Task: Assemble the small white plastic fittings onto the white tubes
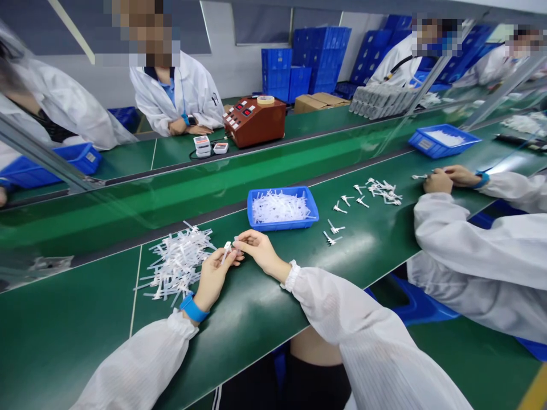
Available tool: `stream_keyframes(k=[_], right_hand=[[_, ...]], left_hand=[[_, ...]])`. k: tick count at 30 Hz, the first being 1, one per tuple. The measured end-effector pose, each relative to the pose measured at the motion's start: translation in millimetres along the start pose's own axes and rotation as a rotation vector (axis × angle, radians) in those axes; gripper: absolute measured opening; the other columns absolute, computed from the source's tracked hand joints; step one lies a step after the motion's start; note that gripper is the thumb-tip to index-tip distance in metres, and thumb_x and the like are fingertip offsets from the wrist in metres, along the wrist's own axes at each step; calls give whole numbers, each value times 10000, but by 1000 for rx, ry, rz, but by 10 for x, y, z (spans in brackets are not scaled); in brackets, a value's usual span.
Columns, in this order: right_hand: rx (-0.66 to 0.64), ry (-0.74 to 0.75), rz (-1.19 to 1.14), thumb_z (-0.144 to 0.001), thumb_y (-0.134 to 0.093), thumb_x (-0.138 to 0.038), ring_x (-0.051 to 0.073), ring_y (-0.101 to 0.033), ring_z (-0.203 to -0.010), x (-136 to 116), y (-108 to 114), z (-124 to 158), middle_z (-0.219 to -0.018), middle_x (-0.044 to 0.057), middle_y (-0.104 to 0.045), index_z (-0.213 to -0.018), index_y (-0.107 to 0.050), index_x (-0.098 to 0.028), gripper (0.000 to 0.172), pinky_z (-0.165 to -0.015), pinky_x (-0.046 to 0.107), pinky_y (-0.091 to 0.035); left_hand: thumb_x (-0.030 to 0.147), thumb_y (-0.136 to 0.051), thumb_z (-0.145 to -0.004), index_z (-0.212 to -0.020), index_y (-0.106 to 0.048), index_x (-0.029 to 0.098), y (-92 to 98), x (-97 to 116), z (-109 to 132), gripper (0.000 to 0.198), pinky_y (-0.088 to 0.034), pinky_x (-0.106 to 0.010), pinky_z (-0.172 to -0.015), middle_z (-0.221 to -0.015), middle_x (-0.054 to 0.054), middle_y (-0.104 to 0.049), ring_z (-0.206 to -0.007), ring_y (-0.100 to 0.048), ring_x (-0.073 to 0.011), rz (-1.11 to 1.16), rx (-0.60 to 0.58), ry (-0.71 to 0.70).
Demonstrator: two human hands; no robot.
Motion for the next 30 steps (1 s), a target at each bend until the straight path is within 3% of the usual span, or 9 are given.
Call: stream_keyframes(k=[6, 20, 30], right_hand=[[-7, -20, -13, -630, -810, -300, 104, -594, -647, 19, -17, -2, -707, -22, -641, -769, -634, -172, 258, -620, 225, -481], [-15, -44, -8, -636, -808, -335, 117, -594, -636, 24, -10, -6, -711, -8, -643, -766, -627, -179, 272, -580, 232, -478], [-41, -24, 7, -679, -777, -367, 125, -593, -650, 22, -26, 2, -713, -4, -646, -780, -643, -179, 252, -641, 257, -481]], left_hand=[[343, -701, -771, -856, -637, 141, -10, -9, -1, 229, -544, -264, -680, -821, -56, -706, -802, -689, -186, 62, -22, -1], [282, -698, -767, -839, -631, 137, -4, -17, -10, 175, -515, -246, -663, -760, -43, -703, -718, -672, -157, 79, -22, 2], [304, -701, -767, -836, -635, 139, 0, -27, -8, 191, -518, -263, -676, -764, -49, -706, -712, -673, -165, 63, -18, 12]])
Point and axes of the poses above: each hand's wrist, its own z-axis away from the middle knuckle, its own y-axis out of the back of the hand, x = y × z, the point moved 1 cm from there along -z, towards the middle knuckle
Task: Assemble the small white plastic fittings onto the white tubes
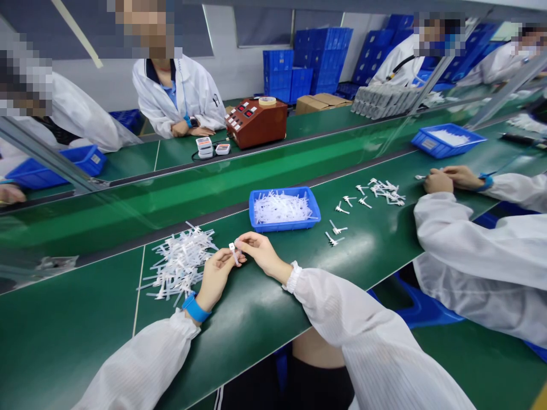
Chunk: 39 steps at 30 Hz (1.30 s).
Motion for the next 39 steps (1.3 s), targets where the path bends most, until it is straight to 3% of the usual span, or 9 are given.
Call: stream_keyframes(k=[7, 11, 18, 39], right_hand=[[21, 58, 44, -732, -728, -414, 110, -556, -655, -103, 64, -45, -754, 12, -659, -792, -628, -169, 271, -688, 255, -458], [-102, 18, 194, -718, -740, -409, 113, -557, -626, -180, 116, -72, -721, 15, -662, -782, -641, -160, 275, -661, 261, -460], [-270, -15, 332, -721, -732, -408, 122, -589, -613, -157, 97, -48, -681, 16, -664, -800, -667, -136, 291, -629, 259, -466], [-226, -1, 408, -713, -732, -391, 127, -599, -595, -173, 141, -48, -670, 35, -677, -743, -671, -134, 266, -604, 256, -478]], left_hand=[[353, -640, -821, -984, -638, 126, -1, 25, 11, 280, -519, -276, -701, -823, -70, -701, -758, -668, -172, -24, 55, 0], [365, -616, -842, -1086, -583, 148, 13, 35, 17, 329, -505, -261, -677, -776, -39, -679, -728, -648, -156, -11, 75, -52], [402, -592, -848, -976, -658, 156, 26, 80, 38, 286, -472, -229, -614, -676, -5, -619, -622, -574, -122, -126, 107, -120], [358, -646, -806, -920, -745, 180, 76, 81, 34, 233, -470, -254, -615, -721, -35, -653, -644, -576, -160, -235, 89, -156]])
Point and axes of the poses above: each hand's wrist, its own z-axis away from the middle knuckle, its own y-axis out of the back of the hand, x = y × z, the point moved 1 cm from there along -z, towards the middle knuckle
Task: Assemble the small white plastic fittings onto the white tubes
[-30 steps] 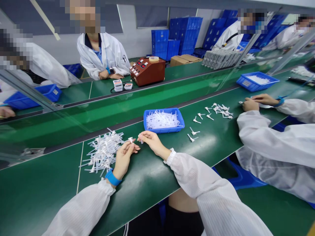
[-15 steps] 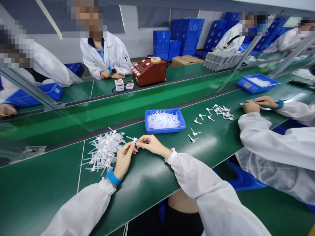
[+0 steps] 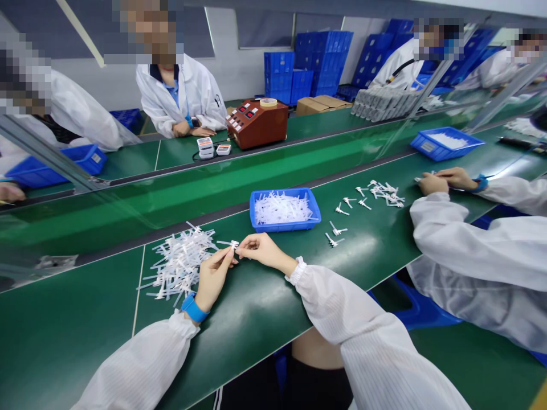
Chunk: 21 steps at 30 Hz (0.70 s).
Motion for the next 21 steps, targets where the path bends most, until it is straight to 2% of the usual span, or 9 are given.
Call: stream_keyframes(k=[9, 15, 21], right_hand=[[-46, -73, 26, -664, -763, -346, 107, -570, -535, -49, 89, -10, -599, 22, -656, -703, -681, -120, 243, -551, 232, -450], [-50, -65, 12, -661, -763, -391, 129, -607, -582, -61, 89, -6, -638, 41, -679, -723, -693, -119, 288, -557, 238, -463], [-85, -59, 9, -675, -758, -384, 135, -617, -592, -50, 56, 8, -635, 37, -676, -728, -691, -122, 275, -598, 254, -484]], left_hand=[[339, -608, -841, -961, -742, 194, 8, -19, -2, 231, -474, -254, -620, -689, -31, -640, -647, -581, -162, -104, -76, -41], [358, -628, -819, -912, -715, 169, -21, 30, -11, 228, -499, -269, -677, -793, -51, -692, -729, -631, -180, -2, -61, 34], [374, -612, -826, -827, -680, 170, -12, 8, -48, 214, -495, -258, -693, -819, -43, -686, -781, -631, -178, 35, -31, 23]])
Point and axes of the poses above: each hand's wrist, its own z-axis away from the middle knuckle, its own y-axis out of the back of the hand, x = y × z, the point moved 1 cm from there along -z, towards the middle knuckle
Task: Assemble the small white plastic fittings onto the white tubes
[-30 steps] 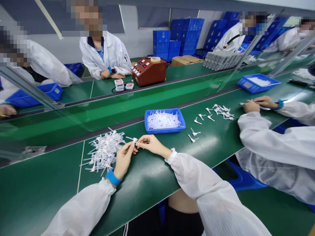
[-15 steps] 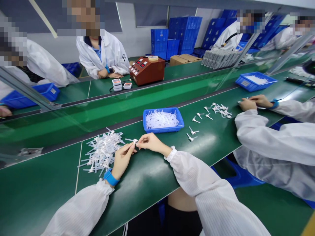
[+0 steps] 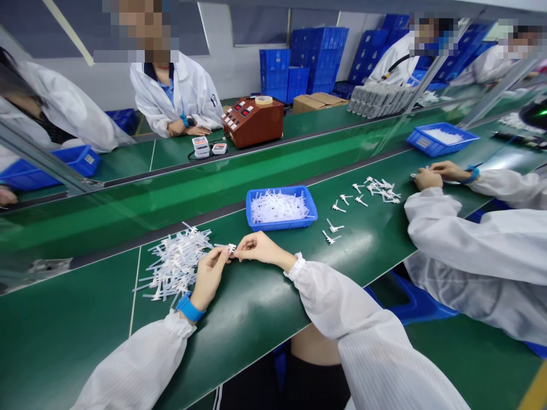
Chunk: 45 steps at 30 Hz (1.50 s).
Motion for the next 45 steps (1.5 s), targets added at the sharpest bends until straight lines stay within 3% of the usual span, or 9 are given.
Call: stream_keyframes(k=[12, 25, 37, 45], right_hand=[[-14, 2, 5, -688, -754, -383, 138, -613, -603, 45, -32, 7, -645, 36, -677, -716, -673, -129, 268, -640, 270, -483], [2, 1, -19, -677, -764, -382, 135, -607, -612, 76, -55, -4, -652, 37, -678, -705, -668, -126, 275, -646, 263, -478], [39, -30, -115, -656, -777, -323, 124, -606, -588, 83, -94, -14, -632, 32, -676, -685, -661, -124, 232, -621, 254, -476], [63, -22, -102, -655, -782, -374, 119, -594, -566, 84, -109, -24, -637, 37, -680, -684, -648, -126, 283, -576, 246, -465]], left_hand=[[357, -625, -821, -744, -643, 165, -3, 0, 6, 207, -470, -262, -703, -723, -23, -641, -713, -599, -157, -38, 16, -32], [317, -583, -860, -755, -623, 159, 5, -25, -10, 194, -463, -243, -673, -727, -18, -635, -695, -586, -141, -75, -46, -77], [297, -580, -865, -766, -636, 158, 10, -35, -6, 180, -458, -239, -671, -745, -23, -644, -713, -591, -143, -87, -41, -97], [327, -583, -860, -760, -632, 157, 15, -35, -21, 203, -459, -250, -664, -727, -22, -627, -685, -576, -143, -79, -26, -86]])
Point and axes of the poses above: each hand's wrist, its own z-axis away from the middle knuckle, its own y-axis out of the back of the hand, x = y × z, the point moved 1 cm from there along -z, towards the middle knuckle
